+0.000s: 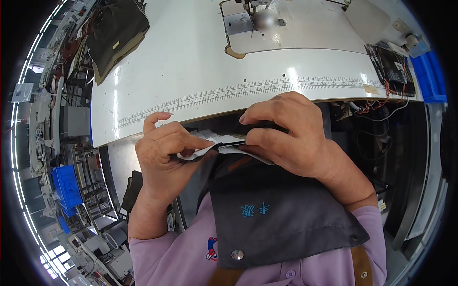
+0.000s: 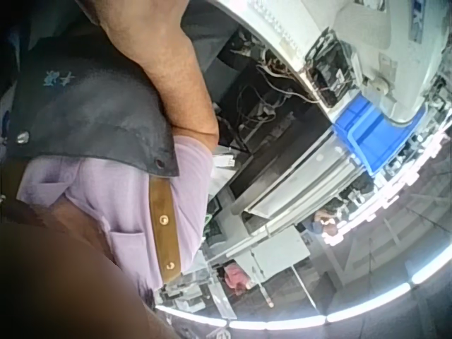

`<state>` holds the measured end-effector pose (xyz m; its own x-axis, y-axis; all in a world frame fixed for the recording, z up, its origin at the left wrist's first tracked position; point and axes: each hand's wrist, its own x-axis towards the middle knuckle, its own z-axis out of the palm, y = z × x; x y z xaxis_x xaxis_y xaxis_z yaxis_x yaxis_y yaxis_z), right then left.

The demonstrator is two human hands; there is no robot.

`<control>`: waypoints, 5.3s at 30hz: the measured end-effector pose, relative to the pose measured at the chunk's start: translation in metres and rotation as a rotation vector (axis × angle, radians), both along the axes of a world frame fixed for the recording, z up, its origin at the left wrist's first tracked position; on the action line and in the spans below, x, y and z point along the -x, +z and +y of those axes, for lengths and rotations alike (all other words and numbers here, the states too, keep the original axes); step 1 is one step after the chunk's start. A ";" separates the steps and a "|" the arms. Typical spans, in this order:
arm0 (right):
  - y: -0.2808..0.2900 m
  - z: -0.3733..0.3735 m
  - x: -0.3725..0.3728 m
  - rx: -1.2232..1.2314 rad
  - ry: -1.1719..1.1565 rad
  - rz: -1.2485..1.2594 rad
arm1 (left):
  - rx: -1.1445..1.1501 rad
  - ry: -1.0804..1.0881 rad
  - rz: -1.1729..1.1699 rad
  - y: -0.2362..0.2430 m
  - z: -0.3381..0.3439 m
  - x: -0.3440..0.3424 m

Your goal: The worker is using an industrial sewing machine to assemble components of a fabric or leather bag.

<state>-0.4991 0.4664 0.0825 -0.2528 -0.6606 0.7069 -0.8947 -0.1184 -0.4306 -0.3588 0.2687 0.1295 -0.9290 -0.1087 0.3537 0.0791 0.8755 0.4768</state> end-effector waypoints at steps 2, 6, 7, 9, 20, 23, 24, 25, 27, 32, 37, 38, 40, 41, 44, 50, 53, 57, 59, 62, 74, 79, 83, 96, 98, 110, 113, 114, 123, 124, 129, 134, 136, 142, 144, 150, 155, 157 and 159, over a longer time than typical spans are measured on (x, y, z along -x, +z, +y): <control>-0.003 -0.002 0.000 0.017 -0.008 0.004 | -0.092 -0.019 -0.027 -0.002 -0.003 0.001; -0.002 -0.002 0.000 0.018 0.006 0.003 | -0.158 -0.029 -0.062 -0.004 -0.008 0.002; -0.001 -0.002 0.000 0.003 0.004 0.001 | -0.187 -0.031 -0.062 -0.007 -0.010 0.002; -0.007 -0.005 0.000 0.028 0.010 0.018 | -0.215 -0.031 -0.063 -0.009 -0.011 0.002; -0.015 -0.008 0.007 -0.101 0.165 -0.473 | -0.218 -0.023 -0.071 -0.007 -0.010 0.007; -0.013 -0.010 0.007 -0.126 0.188 -0.653 | -0.187 -0.028 -0.068 -0.005 -0.015 0.007; -0.012 -0.011 0.008 -0.156 0.205 -0.690 | -0.188 -0.027 -0.068 -0.005 -0.018 0.007; -0.011 -0.012 0.008 -0.185 0.222 -0.726 | -0.173 -0.034 -0.102 -0.003 -0.021 0.007; -0.012 -0.015 0.008 -0.208 0.220 -0.715 | -0.157 -0.038 -0.135 -0.002 -0.025 0.007; -0.018 -0.025 0.004 -0.264 0.259 -0.757 | -0.064 -0.098 -0.062 0.013 -0.022 0.008; -0.021 -0.034 0.005 -0.404 0.346 -1.024 | 0.058 -0.206 -0.185 0.009 -0.012 0.003; -0.023 -0.034 0.005 -0.408 0.351 -1.025 | 0.056 -0.201 -0.186 0.003 -0.013 0.001; -0.026 -0.035 0.007 -0.311 0.396 -0.882 | -0.049 -0.142 -0.110 -0.007 -0.016 -0.002; -0.026 -0.035 0.006 -0.316 0.395 -0.884 | -0.054 -0.142 -0.110 -0.012 -0.015 -0.003; -0.028 -0.036 0.005 -0.247 0.382 -0.797 | 0.017 -0.005 -0.062 -0.019 -0.005 -0.004; -0.023 -0.030 0.001 -0.247 0.281 -0.740 | -0.122 0.042 -0.098 -0.018 -0.002 -0.001; -0.025 -0.028 -0.001 -0.218 0.269 -0.781 | -0.058 0.045 -0.033 -0.018 -0.001 -0.001; -0.024 -0.027 -0.004 -0.241 0.252 -0.857 | -0.101 0.067 -0.102 -0.019 -0.001 -0.005; -0.026 -0.027 -0.006 -0.242 0.236 -0.905 | -0.134 0.063 -0.092 -0.021 -0.002 -0.005; -0.026 -0.027 -0.008 -0.203 0.233 -0.914 | -0.158 0.058 -0.088 -0.023 -0.002 -0.006; -0.019 -0.029 -0.005 -0.237 0.227 -0.841 | -0.189 0.089 -0.099 -0.023 -0.002 -0.004; -0.021 -0.029 -0.006 -0.232 0.215 -0.864 | -0.201 0.097 -0.088 -0.026 0.000 -0.003; -0.027 -0.030 -0.007 -0.192 0.235 -0.887 | -0.212 0.102 -0.091 -0.027 0.000 -0.002; -0.017 -0.029 -0.004 -0.349 0.151 -0.913 | -0.205 0.074 -0.056 -0.035 -0.002 -0.003; -0.018 -0.030 -0.004 -0.321 0.156 -0.826 | -0.210 0.079 -0.066 -0.034 -0.003 -0.003; -0.013 -0.065 -0.019 -0.236 0.212 -0.620 | -0.162 0.220 -0.097 -0.028 -0.021 -0.029; -0.007 -0.083 -0.024 -0.200 0.285 -0.483 | -0.231 0.231 -0.071 -0.029 -0.039 -0.047; -0.005 -0.088 -0.026 -0.213 0.294 -0.449 | -0.227 0.252 -0.064 -0.029 -0.042 -0.055; 0.019 -0.120 -0.048 -0.288 0.358 -0.280 | -0.342 0.487 0.174 -0.033 -0.041 -0.090; 0.022 -0.121 -0.051 -0.320 0.355 -0.293 | -0.572 0.517 0.154 -0.033 -0.040 -0.089; 0.028 -0.125 -0.063 -0.366 0.382 -0.418 | -0.712 0.462 0.270 -0.046 -0.052 -0.092; 0.028 -0.116 -0.074 -0.357 0.345 -0.579 | -0.729 0.342 0.351 -0.041 -0.054 -0.103; 0.028 -0.113 -0.078 -0.351 0.347 -0.630 | -0.691 0.285 0.353 -0.038 -0.058 -0.106; 0.030 -0.102 -0.078 -0.328 0.344 -0.636 | -0.749 0.164 0.132 -0.011 -0.061 -0.115; 0.030 -0.099 -0.078 -0.315 0.344 -0.642 | -0.760 0.158 0.038 -0.007 -0.062 -0.116; 0.030 -0.094 -0.077 -0.309 0.355 -0.674 | -0.689 0.140 0.026 -0.003 -0.060 -0.110; 0.025 -0.094 -0.068 -0.278 0.366 -0.680 | -0.636 0.157 -0.039 0.000 -0.062 -0.096; 0.021 -0.095 -0.063 -0.283 0.368 -0.688 | -0.638 0.170 -0.040 0.000 -0.061 -0.089; 0.020 -0.094 -0.059 -0.289 0.361 -0.713 | -0.640 0.182 -0.043 -0.002 -0.058 -0.080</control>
